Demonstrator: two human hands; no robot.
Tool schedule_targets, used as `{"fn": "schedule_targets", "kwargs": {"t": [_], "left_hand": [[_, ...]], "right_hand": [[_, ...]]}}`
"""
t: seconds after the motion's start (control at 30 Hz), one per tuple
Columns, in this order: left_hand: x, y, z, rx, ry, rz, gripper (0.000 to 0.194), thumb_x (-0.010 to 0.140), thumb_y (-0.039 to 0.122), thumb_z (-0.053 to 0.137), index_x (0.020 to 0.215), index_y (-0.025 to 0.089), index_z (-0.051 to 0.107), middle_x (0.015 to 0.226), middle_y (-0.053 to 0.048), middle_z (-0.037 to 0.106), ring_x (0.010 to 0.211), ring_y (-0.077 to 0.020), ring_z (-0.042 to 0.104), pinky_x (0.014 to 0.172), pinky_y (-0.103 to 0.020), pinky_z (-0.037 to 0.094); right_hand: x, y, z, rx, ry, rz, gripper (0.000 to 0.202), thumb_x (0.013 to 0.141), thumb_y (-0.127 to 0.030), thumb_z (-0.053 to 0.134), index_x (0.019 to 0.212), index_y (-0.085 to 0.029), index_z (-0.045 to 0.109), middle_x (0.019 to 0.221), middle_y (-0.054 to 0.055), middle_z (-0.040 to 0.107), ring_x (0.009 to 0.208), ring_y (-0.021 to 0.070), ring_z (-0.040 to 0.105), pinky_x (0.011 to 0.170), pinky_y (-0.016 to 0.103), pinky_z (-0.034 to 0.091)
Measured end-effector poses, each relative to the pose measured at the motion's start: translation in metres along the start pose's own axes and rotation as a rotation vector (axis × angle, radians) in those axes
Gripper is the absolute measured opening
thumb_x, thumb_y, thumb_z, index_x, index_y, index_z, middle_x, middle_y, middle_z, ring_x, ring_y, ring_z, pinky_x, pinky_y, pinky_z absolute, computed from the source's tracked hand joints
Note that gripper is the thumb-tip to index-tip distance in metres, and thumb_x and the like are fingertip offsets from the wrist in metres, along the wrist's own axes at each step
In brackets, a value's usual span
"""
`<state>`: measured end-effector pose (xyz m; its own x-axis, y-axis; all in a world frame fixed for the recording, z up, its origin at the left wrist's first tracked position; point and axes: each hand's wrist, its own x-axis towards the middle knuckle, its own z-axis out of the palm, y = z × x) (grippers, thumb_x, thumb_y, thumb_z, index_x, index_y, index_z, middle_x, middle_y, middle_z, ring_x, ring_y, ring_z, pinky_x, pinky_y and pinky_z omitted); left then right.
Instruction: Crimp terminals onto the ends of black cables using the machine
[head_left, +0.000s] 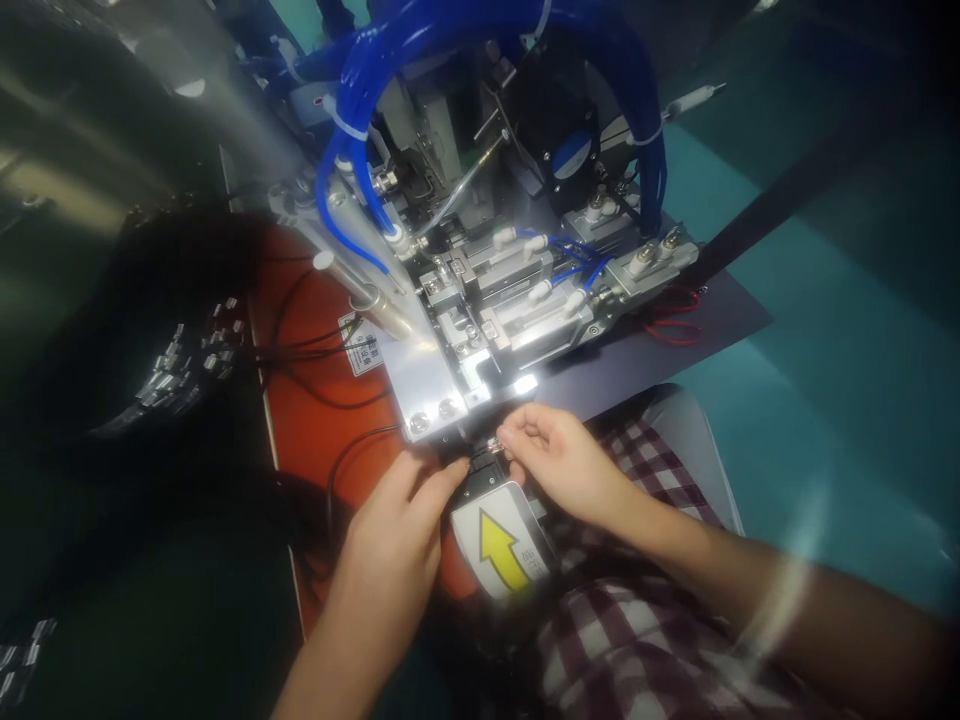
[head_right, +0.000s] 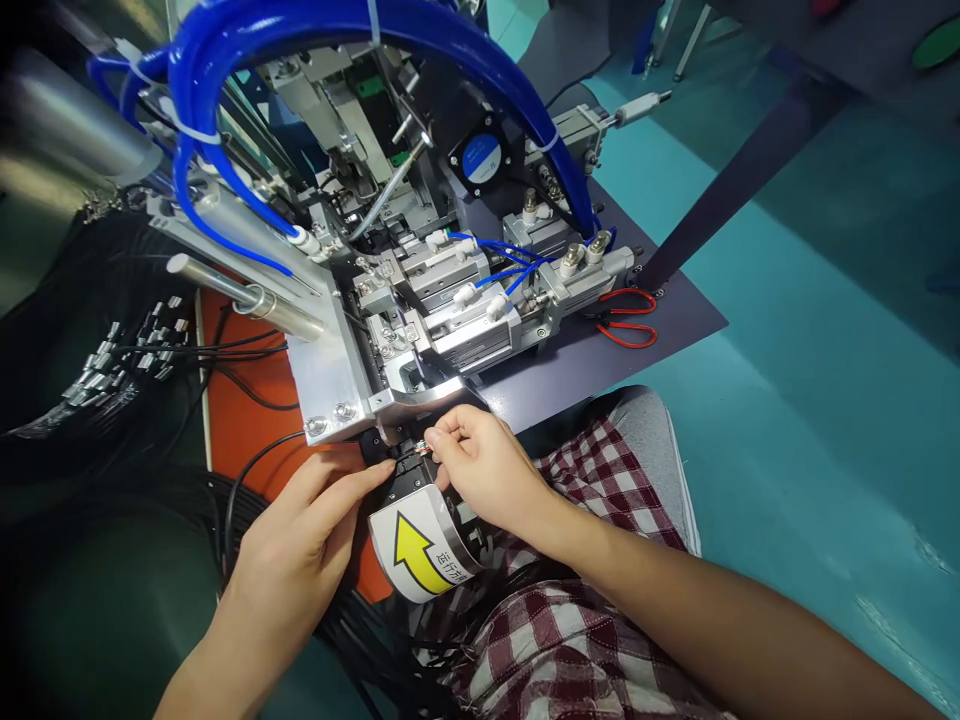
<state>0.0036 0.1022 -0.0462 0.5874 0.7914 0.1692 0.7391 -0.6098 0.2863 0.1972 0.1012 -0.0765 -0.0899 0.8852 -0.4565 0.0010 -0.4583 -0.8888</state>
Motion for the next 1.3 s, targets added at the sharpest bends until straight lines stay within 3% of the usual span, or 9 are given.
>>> {"fn": "schedule_targets", "kwargs": {"t": [0.13,0.3,0.37,0.47,0.57,0.83,1.0,1.17,1.3], "left_hand": [[-0.011,-0.001,0.002,0.037,0.033,0.004,0.032,0.092,0.007,0.040,0.113,0.017,0.061,0.096,-0.006,0.062,0.083,-0.0147,0.064,0.069,-0.023,0.053],[-0.033,-0.003,-0.003,-0.008,0.043,-0.139,0.019,0.093,0.017,0.050,0.110,0.016,0.059,0.099,-0.005,0.065,0.089,-0.0139,0.064,0.079,-0.021,0.052],[-0.038,-0.009,-0.008,-0.001,0.044,-0.101,0.021,0.093,0.017,0.051,0.112,0.017,0.059,0.101,-0.005,0.066,0.092,-0.0147,0.064,0.083,-0.024,0.051],[-0.038,-0.021,-0.014,0.076,0.023,0.049,0.027,0.092,0.010,0.048,0.114,0.018,0.061,0.102,-0.006,0.065,0.092,-0.0178,0.061,0.081,-0.030,0.050],[-0.032,-0.029,-0.014,0.089,0.044,0.122,0.027,0.090,0.004,0.047,0.109,0.016,0.064,0.098,-0.007,0.064,0.087,-0.0168,0.060,0.073,-0.028,0.050],[-0.033,-0.031,-0.003,-0.033,0.062,0.074,0.027,0.091,0.003,0.045,0.110,0.016,0.060,0.104,-0.006,0.060,0.092,-0.0140,0.060,0.079,-0.024,0.051],[-0.037,-0.033,-0.001,-0.043,0.056,0.036,0.027,0.092,0.005,0.046,0.111,0.017,0.060,0.107,-0.006,0.059,0.095,-0.0152,0.060,0.079,-0.025,0.051],[-0.036,-0.032,-0.001,-0.056,0.054,0.028,0.028,0.092,0.005,0.044,0.112,0.018,0.059,0.106,-0.005,0.059,0.095,-0.0145,0.059,0.079,-0.025,0.050],[-0.036,-0.032,-0.001,-0.080,0.057,0.016,0.028,0.092,0.005,0.044,0.111,0.017,0.060,0.107,-0.006,0.060,0.096,-0.0150,0.060,0.081,-0.025,0.050]], "right_hand": [[0.000,-0.005,-0.002,-0.028,-0.009,0.008,0.016,0.091,-0.027,0.053,0.078,-0.018,0.054,0.055,-0.005,0.054,0.054,0.0116,0.057,0.058,0.024,0.042],[0.001,-0.001,-0.002,-0.028,-0.013,-0.032,0.017,0.091,-0.027,0.054,0.076,-0.018,0.052,0.058,-0.005,0.054,0.055,0.0116,0.058,0.061,0.026,0.043],[0.001,0.000,-0.003,-0.045,-0.012,-0.038,0.017,0.091,-0.027,0.053,0.076,-0.019,0.052,0.057,-0.005,0.055,0.055,0.0121,0.058,0.062,0.026,0.043],[0.000,0.002,-0.003,-0.067,-0.003,-0.057,0.018,0.090,-0.027,0.052,0.074,-0.019,0.052,0.055,-0.005,0.056,0.054,0.0123,0.056,0.061,0.027,0.043],[0.000,0.003,-0.001,-0.069,0.006,-0.083,0.018,0.090,-0.028,0.052,0.074,-0.019,0.051,0.054,-0.005,0.056,0.054,0.0124,0.056,0.061,0.027,0.043],[0.001,0.000,-0.003,-0.004,-0.023,-0.072,0.020,0.089,-0.026,0.054,0.070,-0.018,0.053,0.053,-0.005,0.056,0.052,0.0111,0.056,0.059,0.025,0.043],[0.002,0.004,-0.008,0.106,-0.019,-0.078,0.024,0.090,-0.036,0.052,0.077,-0.017,0.059,0.066,-0.001,0.061,0.051,0.0097,0.056,0.056,0.025,0.043],[0.001,0.009,-0.009,-0.049,-0.018,-0.133,0.033,0.095,-0.040,0.043,0.074,-0.017,0.055,0.066,-0.001,0.059,0.056,0.0107,0.057,0.062,0.028,0.044],[0.001,0.011,-0.005,-0.121,-0.004,-0.197,0.028,0.092,-0.038,0.049,0.072,-0.020,0.051,0.062,-0.004,0.053,0.056,0.0112,0.054,0.061,0.028,0.042]]}}
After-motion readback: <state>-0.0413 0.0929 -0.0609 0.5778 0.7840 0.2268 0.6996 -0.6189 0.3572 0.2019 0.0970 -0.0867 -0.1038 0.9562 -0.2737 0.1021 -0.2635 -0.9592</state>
